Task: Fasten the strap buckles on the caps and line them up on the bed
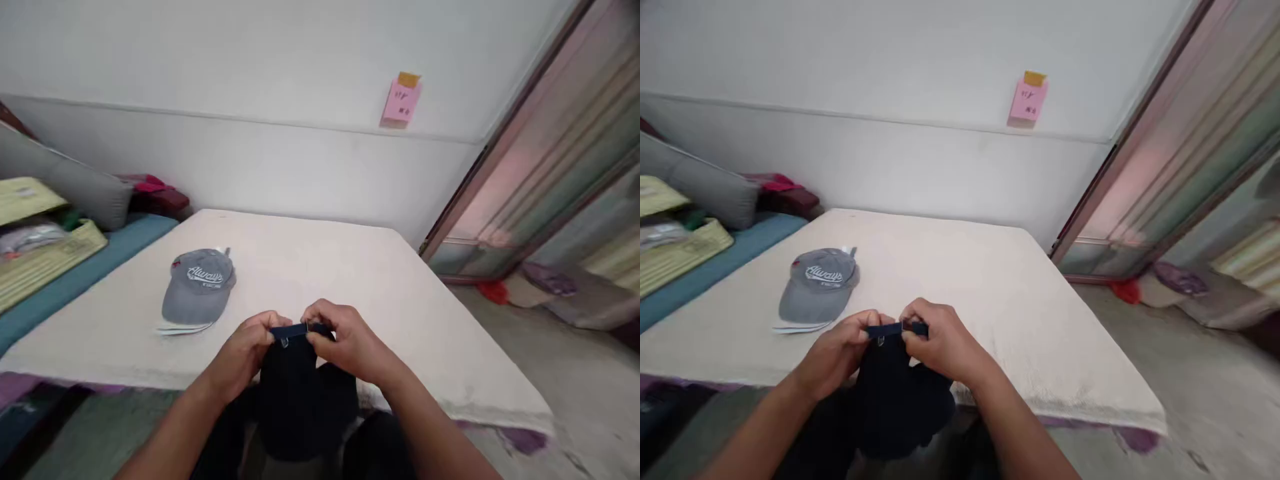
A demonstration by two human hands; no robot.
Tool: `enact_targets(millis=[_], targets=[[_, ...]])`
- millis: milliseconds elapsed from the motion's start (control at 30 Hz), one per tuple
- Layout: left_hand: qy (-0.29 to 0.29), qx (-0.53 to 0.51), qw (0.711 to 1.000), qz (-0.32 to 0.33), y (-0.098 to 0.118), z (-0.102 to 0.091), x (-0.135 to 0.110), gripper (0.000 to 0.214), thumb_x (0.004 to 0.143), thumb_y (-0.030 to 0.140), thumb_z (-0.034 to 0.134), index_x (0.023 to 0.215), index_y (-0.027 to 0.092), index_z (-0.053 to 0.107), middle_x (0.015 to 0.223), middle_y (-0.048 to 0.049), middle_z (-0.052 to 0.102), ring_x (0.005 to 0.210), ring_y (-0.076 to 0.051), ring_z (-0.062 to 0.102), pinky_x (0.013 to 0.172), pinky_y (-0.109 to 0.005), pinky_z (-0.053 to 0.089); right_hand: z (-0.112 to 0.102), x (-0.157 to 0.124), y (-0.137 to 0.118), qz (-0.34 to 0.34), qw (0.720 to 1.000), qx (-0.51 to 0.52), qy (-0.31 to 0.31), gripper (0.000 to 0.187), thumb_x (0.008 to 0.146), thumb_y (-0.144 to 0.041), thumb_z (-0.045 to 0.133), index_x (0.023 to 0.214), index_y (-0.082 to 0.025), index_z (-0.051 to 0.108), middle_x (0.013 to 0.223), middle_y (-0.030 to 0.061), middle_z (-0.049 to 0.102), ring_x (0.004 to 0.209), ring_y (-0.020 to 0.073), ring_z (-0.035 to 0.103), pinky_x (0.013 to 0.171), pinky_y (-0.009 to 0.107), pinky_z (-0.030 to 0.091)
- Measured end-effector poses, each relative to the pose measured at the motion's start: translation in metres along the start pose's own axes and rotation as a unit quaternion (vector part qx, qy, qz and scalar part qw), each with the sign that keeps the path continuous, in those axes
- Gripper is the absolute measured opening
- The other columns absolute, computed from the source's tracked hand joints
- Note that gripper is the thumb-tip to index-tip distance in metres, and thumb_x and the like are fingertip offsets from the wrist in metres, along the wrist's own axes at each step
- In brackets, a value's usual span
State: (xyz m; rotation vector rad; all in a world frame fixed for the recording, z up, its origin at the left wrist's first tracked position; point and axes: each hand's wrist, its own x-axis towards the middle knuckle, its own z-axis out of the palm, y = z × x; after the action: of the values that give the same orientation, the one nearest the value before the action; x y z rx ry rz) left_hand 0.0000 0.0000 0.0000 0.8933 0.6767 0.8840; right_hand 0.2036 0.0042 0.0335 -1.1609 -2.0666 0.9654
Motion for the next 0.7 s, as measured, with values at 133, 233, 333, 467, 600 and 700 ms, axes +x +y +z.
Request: enact_targets(millis=[133, 233, 333, 467, 600, 700], targets=[[0.003, 0.052, 0.999, -0.010, 0.000, 0.009, -0.009, 0.016, 0.084, 0.030, 0.051, 0.077, 0.017, 0.055, 0.068, 0.0013, 0.047, 0.063, -0.012, 0.043, 0.055, -0.022, 0.034, -0.001, -0.002, -0.017, -0.013, 0.998, -0.042, -0.037, 0.022, 0.072, -0.008, 0.049, 0.088, -0.021, 0.057, 0.078, -0.0021, 0.059, 0.063, 0.0089, 0.052, 0.050, 0.017, 0.037], [0.006, 0.084, 0.996, -0.043, 0.000, 0.013, -0.014, 0.021, 0.082, 0.037, 0.057, 0.083, 0.016, 0.059, 0.071, -0.0001, 0.051, 0.063, -0.013, 0.046, 0.054, -0.022, 0.034, -0.001, -0.003, -0.024, -0.034, 0.994, -0.081, -0.062, 0.022, 0.072, -0.007, 0.050, 0.087, -0.020, 0.059, 0.076, -0.0018, 0.059, 0.062, 0.0089, 0.051, 0.052, 0.018, 0.036], [0.006, 0.099, 0.993, -0.061, -0.001, 0.015, -0.015, 0.023, 0.080, 0.038, 0.060, 0.082, 0.015, 0.062, 0.067, 0.0004, 0.052, 0.057, -0.011, 0.044, 0.050, -0.021, 0.031, 0.000, -0.004, -0.025, -0.048, 0.990, -0.105, -0.077, 0.020, 0.074, -0.009, 0.052, 0.088, -0.020, 0.061, 0.077, -0.0010, 0.059, 0.064, 0.0093, 0.051, 0.054, 0.019, 0.035], [0.027, 0.144, 0.988, -0.039, -0.005, 0.016, -0.012, 0.024, 0.077, 0.038, 0.064, 0.074, 0.014, 0.064, 0.065, -0.0001, 0.056, 0.057, -0.011, 0.044, 0.051, -0.022, 0.031, 0.003, -0.005, -0.019, -0.068, 0.987, -0.122, -0.082, 0.013, 0.077, -0.012, 0.055, 0.085, -0.019, 0.062, 0.079, 0.0006, 0.061, 0.068, 0.0105, 0.051, 0.060, 0.021, 0.036], [0.053, 0.133, 0.988, -0.053, -0.010, 0.017, -0.008, 0.022, 0.074, 0.035, 0.068, 0.073, 0.014, 0.066, 0.062, 0.0004, 0.057, 0.056, -0.011, 0.045, 0.052, -0.022, 0.031, 0.006, -0.005, -0.007, -0.062, 0.992, -0.058, -0.089, 0.017, 0.078, -0.012, 0.056, 0.091, -0.020, 0.063, 0.083, 0.0012, 0.062, 0.071, 0.0112, 0.051, 0.063, 0.023, 0.037], [0.069, 0.057, 0.994, -0.064, -0.015, 0.017, -0.005, 0.019, 0.075, 0.033, 0.068, 0.071, 0.015, 0.065, 0.057, 0.0027, 0.053, 0.052, -0.009, 0.043, 0.050, -0.020, 0.031, 0.006, -0.004, 0.006, -0.029, 0.989, 0.105, -0.099, 0.020, 0.080, -0.015, 0.056, 0.098, -0.020, 0.062, 0.086, 0.0009, 0.060, 0.073, 0.0110, 0.052, 0.063, 0.023, 0.038]])
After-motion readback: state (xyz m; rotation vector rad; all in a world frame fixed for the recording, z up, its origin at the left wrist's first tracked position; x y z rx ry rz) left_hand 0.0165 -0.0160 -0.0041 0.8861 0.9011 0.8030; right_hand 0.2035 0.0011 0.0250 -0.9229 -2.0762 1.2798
